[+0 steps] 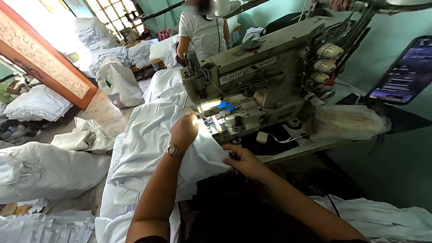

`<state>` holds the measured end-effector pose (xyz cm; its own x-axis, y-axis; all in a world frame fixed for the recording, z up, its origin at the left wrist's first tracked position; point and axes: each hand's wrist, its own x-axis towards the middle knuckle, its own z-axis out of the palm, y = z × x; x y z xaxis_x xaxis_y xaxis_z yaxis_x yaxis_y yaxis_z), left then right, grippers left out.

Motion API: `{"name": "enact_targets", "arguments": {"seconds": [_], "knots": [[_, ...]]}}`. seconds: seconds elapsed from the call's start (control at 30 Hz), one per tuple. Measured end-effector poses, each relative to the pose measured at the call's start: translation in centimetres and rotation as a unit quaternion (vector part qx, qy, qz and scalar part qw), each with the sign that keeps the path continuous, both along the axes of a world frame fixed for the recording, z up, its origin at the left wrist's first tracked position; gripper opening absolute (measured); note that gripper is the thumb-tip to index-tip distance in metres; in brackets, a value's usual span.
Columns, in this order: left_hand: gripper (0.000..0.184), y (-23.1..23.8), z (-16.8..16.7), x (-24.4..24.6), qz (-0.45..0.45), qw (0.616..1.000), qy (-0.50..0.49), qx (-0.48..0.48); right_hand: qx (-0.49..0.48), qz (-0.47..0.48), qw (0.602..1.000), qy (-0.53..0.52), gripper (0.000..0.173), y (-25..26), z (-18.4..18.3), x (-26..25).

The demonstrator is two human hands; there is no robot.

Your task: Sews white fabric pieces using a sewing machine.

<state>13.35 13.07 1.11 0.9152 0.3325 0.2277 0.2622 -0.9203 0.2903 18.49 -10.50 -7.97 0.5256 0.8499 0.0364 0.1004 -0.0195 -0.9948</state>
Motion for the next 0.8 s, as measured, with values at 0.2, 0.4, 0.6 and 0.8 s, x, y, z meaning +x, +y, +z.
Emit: {"name": "enact_targets", "arguments": {"seconds": [0.2,0.4,0.6,0.8], "knots": [[0.040,1.6,-0.8,6.8,0.058,0.992,0.053,-0.102,0.035,-0.079,0.995,-0.050,0.030,2.3,-0.3,1.8],[0.036,2.4,-1.9,6.5,0.019,0.996,-0.002,-0.089,0.026,-0.056,0.997,-0.034,0.029,2.0,-0.5,1.0],[0.035,2.5,-1.8,7.0,0.026,0.996,0.001,-0.088,0.037,-0.075,0.996,-0.031,0.029,2.2,-0.6,0.5],[0.046,3.4,-2.1,7.6,0.047,0.995,-0.003,-0.086,0.045,-0.073,0.996,-0.036,0.027,3.4,-0.3,1.6]]}}
